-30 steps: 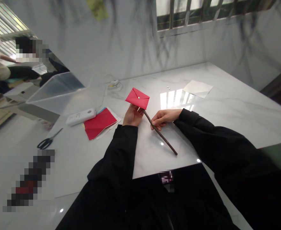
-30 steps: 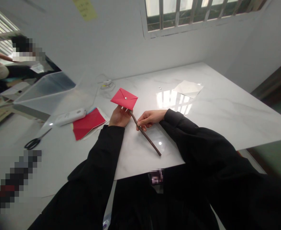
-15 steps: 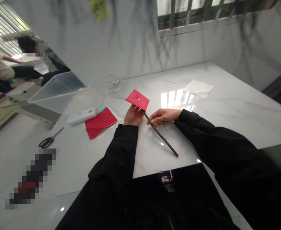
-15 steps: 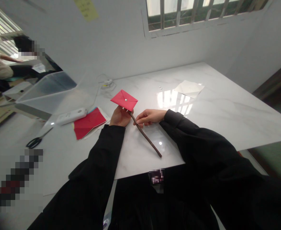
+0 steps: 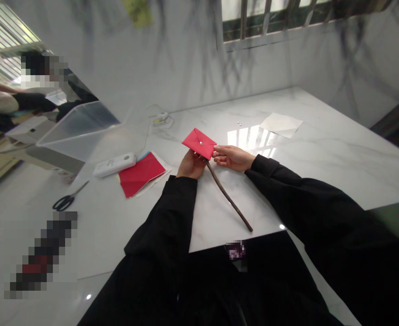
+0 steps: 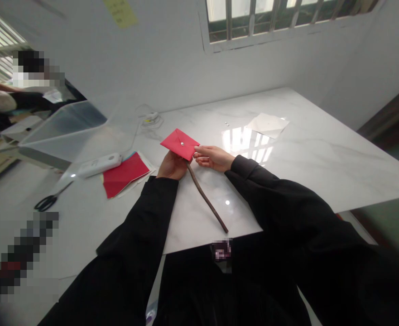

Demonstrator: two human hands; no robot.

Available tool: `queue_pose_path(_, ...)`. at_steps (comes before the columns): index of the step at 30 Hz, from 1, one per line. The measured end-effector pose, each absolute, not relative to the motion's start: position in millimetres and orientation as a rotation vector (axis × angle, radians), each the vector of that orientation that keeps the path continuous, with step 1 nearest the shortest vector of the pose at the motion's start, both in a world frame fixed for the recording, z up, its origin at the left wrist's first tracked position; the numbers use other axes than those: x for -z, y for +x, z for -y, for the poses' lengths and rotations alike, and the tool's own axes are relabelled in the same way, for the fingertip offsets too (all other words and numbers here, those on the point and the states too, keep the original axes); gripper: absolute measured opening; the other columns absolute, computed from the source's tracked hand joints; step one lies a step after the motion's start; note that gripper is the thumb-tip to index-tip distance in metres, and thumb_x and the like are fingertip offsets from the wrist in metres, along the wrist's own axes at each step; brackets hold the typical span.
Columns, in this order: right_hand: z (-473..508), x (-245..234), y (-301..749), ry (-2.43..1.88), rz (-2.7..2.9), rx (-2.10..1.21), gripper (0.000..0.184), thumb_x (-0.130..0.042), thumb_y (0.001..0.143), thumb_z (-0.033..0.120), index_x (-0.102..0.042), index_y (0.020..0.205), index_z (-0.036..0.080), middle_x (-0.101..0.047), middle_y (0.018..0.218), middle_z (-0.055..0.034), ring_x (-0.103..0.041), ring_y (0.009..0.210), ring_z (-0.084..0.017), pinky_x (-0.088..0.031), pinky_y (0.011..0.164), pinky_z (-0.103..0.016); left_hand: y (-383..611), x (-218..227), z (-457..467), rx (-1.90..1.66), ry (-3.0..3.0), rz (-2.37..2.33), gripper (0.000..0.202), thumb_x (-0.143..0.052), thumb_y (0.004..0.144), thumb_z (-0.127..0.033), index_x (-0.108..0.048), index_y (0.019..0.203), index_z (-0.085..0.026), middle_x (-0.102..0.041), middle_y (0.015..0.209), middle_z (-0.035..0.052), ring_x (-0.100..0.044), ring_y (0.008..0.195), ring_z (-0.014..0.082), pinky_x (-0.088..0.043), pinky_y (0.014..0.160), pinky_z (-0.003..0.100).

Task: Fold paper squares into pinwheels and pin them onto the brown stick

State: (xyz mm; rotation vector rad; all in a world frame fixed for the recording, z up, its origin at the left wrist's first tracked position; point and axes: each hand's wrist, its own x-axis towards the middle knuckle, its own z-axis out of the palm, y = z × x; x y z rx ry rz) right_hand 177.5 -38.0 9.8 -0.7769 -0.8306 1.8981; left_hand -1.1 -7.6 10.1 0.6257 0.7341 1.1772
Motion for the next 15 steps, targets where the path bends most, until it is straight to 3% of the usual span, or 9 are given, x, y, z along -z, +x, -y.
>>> queue_pose_path(15, 39.0, -15.3, 172.1, -0.838, 0.743, -1.887, 0.005, -0.069, 0.098, 0.015, -0.065, 0.096, 0.013, -0.074, 0.078, -0.0043, -0.072, 0.065, -0.009, -0.062, 0.066, -0.014, 2.6, -1.1, 4.5, -1.145, 0.664, -0.775, 0.020, -0.076, 0.088, -0.034, -0.073, 0.095, -0.015, -0.076, 0.087, 0.0072, -0.074, 0.087, 0.0206, -0.060, 0.085, 0.032)
